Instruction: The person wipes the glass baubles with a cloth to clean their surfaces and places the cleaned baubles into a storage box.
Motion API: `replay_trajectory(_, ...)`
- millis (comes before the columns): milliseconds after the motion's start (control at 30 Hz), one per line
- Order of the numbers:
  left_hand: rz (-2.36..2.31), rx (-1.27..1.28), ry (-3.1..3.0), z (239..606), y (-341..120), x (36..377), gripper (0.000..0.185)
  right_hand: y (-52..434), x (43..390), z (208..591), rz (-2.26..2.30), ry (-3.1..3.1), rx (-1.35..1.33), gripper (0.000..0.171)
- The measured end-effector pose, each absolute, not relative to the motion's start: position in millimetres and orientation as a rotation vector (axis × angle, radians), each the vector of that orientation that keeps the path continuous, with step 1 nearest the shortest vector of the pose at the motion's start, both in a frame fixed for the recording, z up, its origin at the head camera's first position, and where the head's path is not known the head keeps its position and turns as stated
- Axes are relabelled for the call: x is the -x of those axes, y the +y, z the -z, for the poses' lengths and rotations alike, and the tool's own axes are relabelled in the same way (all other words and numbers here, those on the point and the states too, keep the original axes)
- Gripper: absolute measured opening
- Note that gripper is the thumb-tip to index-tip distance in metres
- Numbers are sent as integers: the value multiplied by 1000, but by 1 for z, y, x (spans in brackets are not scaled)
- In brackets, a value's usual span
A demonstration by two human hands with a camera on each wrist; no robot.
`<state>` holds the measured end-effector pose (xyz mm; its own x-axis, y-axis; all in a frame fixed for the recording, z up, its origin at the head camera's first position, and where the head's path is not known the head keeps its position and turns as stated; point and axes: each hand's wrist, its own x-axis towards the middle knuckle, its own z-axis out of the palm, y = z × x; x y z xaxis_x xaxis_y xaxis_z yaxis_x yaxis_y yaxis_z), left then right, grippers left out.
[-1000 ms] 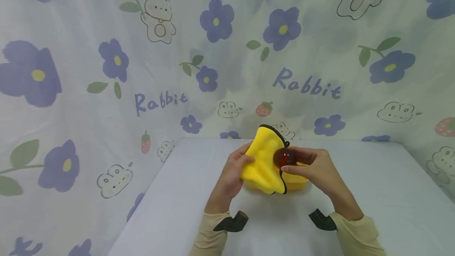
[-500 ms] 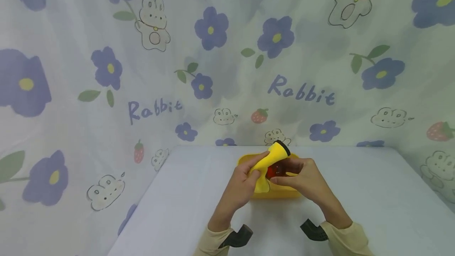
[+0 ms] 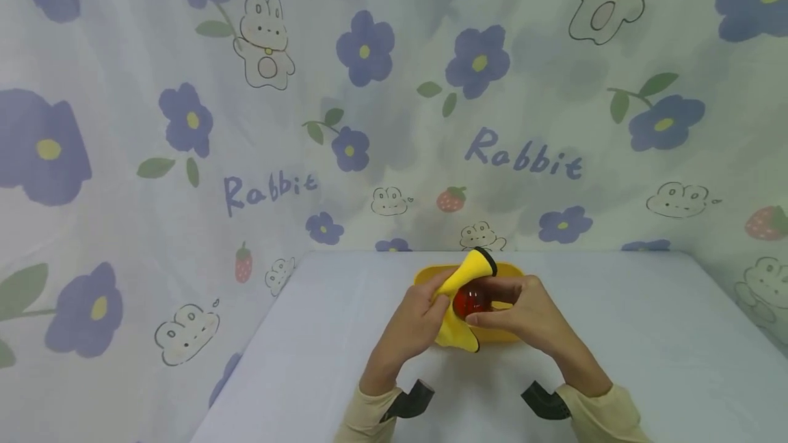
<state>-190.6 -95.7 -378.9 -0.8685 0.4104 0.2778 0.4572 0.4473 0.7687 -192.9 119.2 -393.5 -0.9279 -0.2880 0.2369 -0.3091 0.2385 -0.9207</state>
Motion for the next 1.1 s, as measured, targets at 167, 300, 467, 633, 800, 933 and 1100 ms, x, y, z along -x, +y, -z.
replay_trajectory(167,1487,762,-2649,379,-97,192,46,121,191,391,-1822,-2416,-626,46)
replay_trajectory(300,1560,738,-2658,378,-97,192,42,122,189,389,-1815,-2384,-623,47)
replay_trajectory(467,1655,721,-2654,376,-98,191,39,123,188,389,-1824,-2332,-596,48)
replay_trajectory(633,1724,711,-2654,376,-97,190,38,123,189,389,-1826,-2288,-556,49)
replay_trajectory(800,1760,698,-2656,376,-97,189,35,122,189,388,-1816,-2264,-535,52)
replay_trajectory(933,1762,686,-2664,376,-96,190,34,122,187,387,-1796,-2267,-514,54)
replay_trajectory(1100,1751,671,-2675,376,-96,189,34,121,186,387,-1799,-2267,-487,56)
